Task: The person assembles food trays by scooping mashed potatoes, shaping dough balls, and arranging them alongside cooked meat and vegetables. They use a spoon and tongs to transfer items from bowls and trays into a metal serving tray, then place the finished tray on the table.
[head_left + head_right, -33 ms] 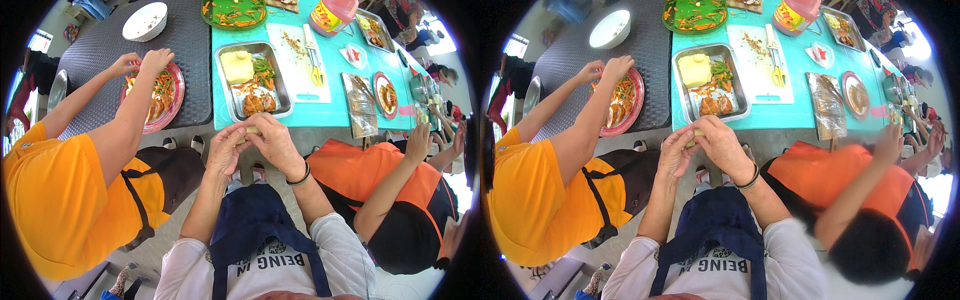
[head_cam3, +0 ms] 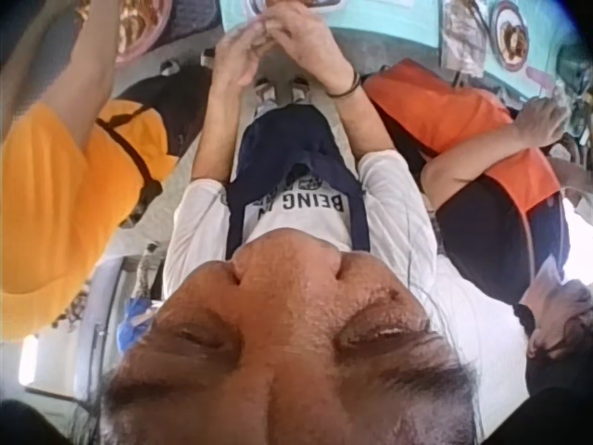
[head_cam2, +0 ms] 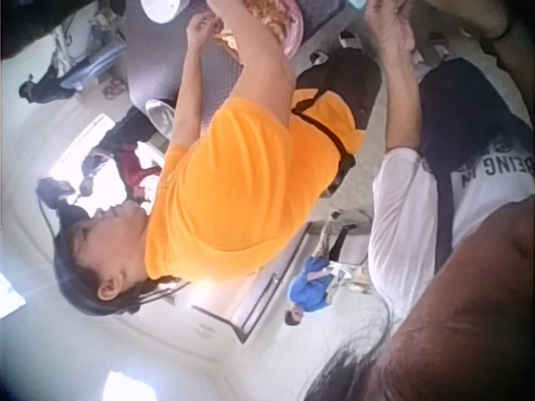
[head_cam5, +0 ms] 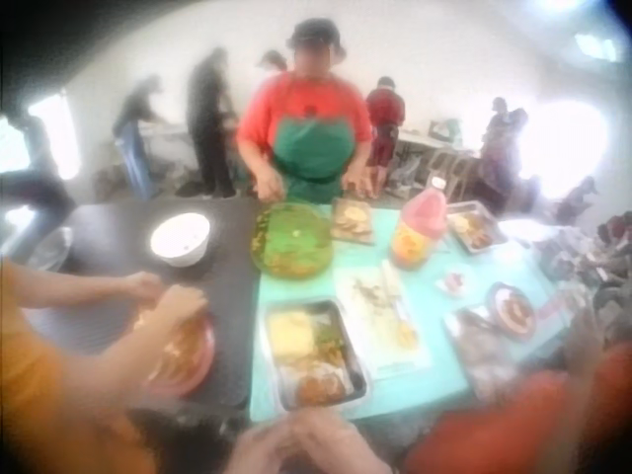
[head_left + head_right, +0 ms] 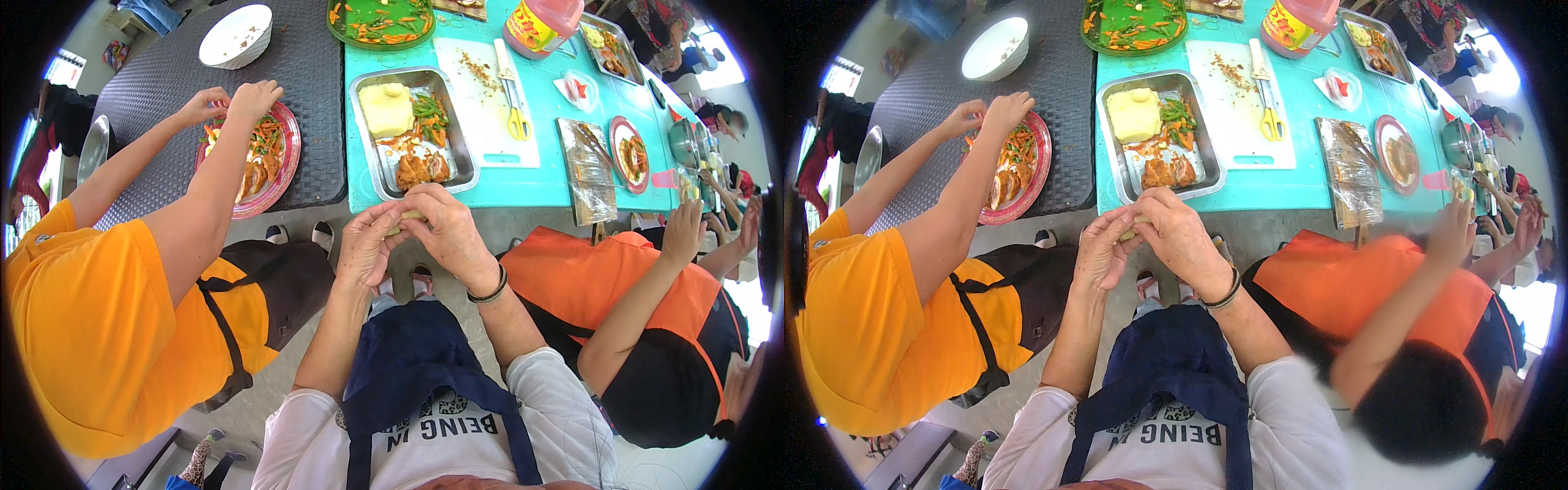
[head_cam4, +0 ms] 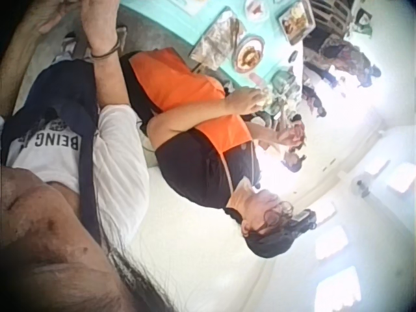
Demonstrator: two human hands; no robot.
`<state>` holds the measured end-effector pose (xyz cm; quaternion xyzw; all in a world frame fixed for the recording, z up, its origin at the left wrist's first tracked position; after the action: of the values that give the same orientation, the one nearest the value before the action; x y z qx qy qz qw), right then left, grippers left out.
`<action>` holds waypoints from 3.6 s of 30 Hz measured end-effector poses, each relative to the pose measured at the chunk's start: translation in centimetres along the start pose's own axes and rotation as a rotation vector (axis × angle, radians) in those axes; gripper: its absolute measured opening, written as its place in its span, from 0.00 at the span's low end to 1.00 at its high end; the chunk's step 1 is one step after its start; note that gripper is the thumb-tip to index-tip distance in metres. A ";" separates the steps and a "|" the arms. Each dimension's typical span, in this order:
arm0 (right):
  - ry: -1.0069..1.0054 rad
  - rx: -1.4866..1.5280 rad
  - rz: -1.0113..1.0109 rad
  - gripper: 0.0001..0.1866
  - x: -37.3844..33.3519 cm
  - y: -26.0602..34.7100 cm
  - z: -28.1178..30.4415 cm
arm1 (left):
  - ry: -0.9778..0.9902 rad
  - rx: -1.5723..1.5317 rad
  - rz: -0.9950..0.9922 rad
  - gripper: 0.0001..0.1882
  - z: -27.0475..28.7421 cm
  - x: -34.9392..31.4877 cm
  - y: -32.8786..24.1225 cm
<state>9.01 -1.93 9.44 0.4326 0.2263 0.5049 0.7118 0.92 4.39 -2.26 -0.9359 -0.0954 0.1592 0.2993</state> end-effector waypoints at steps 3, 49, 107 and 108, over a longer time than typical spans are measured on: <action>0.029 0.001 0.009 0.08 -0.4 -0.5 0.0 | 0.017 0.016 -0.002 0.10 0.1 0.3 0.2; -0.009 -0.190 0.097 0.22 0.1 -0.8 -0.7 | 0.058 -0.138 -0.023 0.33 -3.4 2.8 -0.7; 0.107 0.037 0.193 0.30 0.4 4.1 -5.1 | 0.038 -0.081 -0.369 0.43 -3.3 0.2 -2.5; 0.078 0.022 0.205 0.30 1.2 4.2 -4.5 | 0.049 -0.052 -0.380 0.43 -3.8 0.1 -1.7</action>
<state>3.85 1.43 10.78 0.4415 0.2140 0.5890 0.6422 2.17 3.79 1.65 -0.9121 -0.2672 0.0745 0.3020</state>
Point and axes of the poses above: each hand's wrist, its own x-axis towards the middle knuckle, its own z-axis out of the back of the hand, y = z × x, the point moved 10 cm from there along x, towards the middle knuckle, and after that the axes turned 15 degrees about y, right-handed, at the moved point
